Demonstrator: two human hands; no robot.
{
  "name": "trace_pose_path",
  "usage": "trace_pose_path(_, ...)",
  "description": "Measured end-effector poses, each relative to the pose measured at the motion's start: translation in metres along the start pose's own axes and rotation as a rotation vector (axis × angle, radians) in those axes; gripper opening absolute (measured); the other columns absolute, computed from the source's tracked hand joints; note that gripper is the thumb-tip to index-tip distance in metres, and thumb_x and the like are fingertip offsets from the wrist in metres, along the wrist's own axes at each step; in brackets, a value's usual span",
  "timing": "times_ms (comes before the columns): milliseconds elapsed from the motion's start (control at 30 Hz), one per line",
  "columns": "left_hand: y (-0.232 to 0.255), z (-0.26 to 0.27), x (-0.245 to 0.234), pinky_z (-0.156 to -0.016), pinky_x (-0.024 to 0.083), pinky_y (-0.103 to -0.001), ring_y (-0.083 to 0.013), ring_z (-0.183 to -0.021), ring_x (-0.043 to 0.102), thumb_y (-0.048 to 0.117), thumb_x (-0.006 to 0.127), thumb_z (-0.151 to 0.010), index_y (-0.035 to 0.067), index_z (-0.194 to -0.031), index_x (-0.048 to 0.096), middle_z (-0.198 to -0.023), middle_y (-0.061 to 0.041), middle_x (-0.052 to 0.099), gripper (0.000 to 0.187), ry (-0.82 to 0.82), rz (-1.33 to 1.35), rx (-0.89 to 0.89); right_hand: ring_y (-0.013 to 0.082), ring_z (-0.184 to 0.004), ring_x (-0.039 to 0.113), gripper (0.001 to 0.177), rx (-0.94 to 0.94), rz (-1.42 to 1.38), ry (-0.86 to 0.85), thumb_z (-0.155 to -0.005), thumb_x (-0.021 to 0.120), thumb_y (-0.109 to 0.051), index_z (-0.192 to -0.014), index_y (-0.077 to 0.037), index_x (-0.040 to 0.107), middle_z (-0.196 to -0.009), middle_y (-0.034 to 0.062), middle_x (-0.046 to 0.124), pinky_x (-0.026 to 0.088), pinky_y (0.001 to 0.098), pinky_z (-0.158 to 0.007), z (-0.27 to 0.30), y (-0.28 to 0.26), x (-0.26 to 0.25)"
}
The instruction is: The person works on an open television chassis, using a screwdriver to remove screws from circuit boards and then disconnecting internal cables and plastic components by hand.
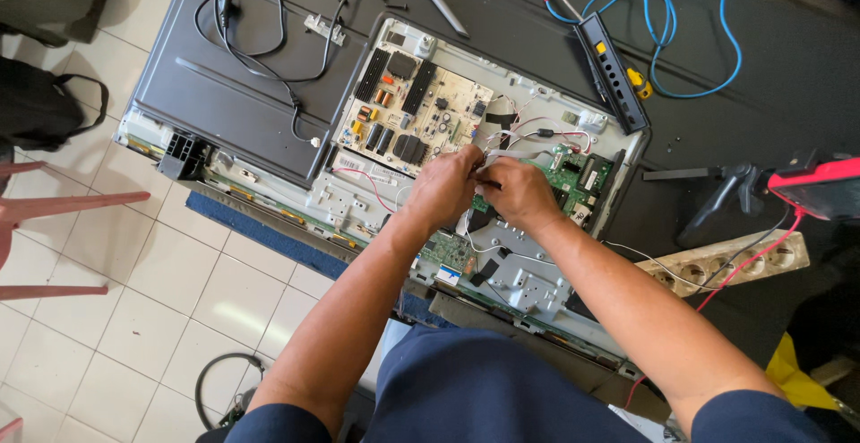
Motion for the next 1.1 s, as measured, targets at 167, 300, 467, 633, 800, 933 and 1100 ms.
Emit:
trace_pose_path(167, -0.003, -0.005, 0.007, -0.087, 0.055, -0.055, -0.0443, -0.101, 0.070, 0.012, 0.062, -0.086, 0.011, -0.110, 0.059, -0.094, -0.020, 0.071, 0.024, 0.003, 0.047, 0.015, 0.0298, -0.094, 0.074, 0.011, -0.040, -0.035, -0.040, -0.087, 0.074, -0.015, -0.095, -0.014, 0.080, -0.095, 0.0054, 0.075, 0.060, 0.0385, -0.083, -0.001, -0.004, -0.002)
trace_pose_path(300, -0.006, -0.007, 0.012, -0.086, 0.054, -0.059, -0.0468, -0.101, 0.069, 0.012, 0.061, -0.085, 0.009, -0.109, 0.058, -0.093, -0.022, 0.070, 0.024, -0.004, 0.102, 0.054, 0.0324, -0.095, 0.074, 0.012, -0.099, -0.002, -0.025, -0.085, 0.075, -0.018, -0.095, -0.013, 0.080, -0.096, 0.0075, 0.075, 0.060, 0.0398, -0.082, -0.002, 0.006, 0.005)
trace_pose_path(467, 0.003, -0.001, -0.010, -0.089, 0.055, -0.058, -0.0469, -0.103, 0.069, 0.009, 0.061, -0.085, 0.007, -0.111, 0.059, -0.095, -0.023, 0.071, 0.026, -0.010, 0.126, 0.080, 0.0321, -0.099, 0.073, 0.015, -0.082, -0.031, -0.013, -0.085, 0.075, -0.018, -0.098, -0.012, 0.079, -0.098, 0.0084, 0.076, 0.059, 0.0415, -0.085, -0.001, -0.009, -0.005)
trace_pose_path(633, 0.007, 0.005, -0.019, -0.086, 0.057, -0.053, -0.0414, -0.091, 0.072, 0.001, 0.051, -0.087, 0.007, -0.111, 0.062, -0.084, -0.018, 0.069, 0.028, 0.005, 0.098, 0.126, 0.0328, -0.098, 0.073, 0.015, -0.072, -0.043, -0.036, -0.084, 0.078, -0.017, -0.097, -0.010, 0.079, -0.097, 0.0094, 0.076, 0.059, 0.0412, -0.085, -0.002, -0.009, -0.003)
trace_pose_path(800, 0.004, 0.009, -0.015, -0.082, 0.057, -0.054, -0.0425, -0.087, 0.071, 0.000, 0.049, -0.086, 0.006, -0.110, 0.061, -0.081, -0.018, 0.067, 0.027, -0.006, 0.096, 0.122, 0.0315, -0.099, 0.073, 0.013, -0.062, -0.031, -0.039, -0.086, 0.078, -0.018, -0.098, -0.012, 0.079, -0.098, 0.0074, 0.076, 0.059, 0.0403, -0.085, 0.000, -0.011, -0.003)
trace_pose_path(933, 0.001, 0.013, -0.022, -0.080, 0.055, -0.057, -0.0458, -0.087, 0.070, 0.001, 0.047, -0.085, 0.004, -0.109, 0.058, -0.080, -0.021, 0.066, 0.027, -0.011, 0.154, 0.092, 0.0306, -0.101, 0.072, 0.015, -0.045, -0.015, -0.051, -0.085, 0.079, -0.020, -0.099, -0.014, 0.078, -0.100, 0.0070, 0.075, 0.058, 0.0401, -0.086, -0.004, -0.010, -0.001)
trace_pose_path(1100, -0.004, 0.015, -0.027, -0.083, 0.056, -0.053, -0.0419, -0.088, 0.072, -0.001, 0.051, -0.084, 0.007, -0.110, 0.059, -0.083, -0.017, 0.069, 0.028, -0.012, 0.205, 0.086, 0.0305, -0.100, 0.072, 0.015, -0.032, -0.046, -0.038, -0.084, 0.081, -0.018, -0.098, -0.014, 0.079, -0.097, 0.0067, 0.075, 0.058, 0.0397, -0.085, -0.004, -0.015, -0.001)
Point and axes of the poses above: each hand's wrist, its own z-axis away from the middle knuckle, its own x-axis out of the palm, y = z × x, the point moved 9 cm from there along -z, towards the middle knuckle
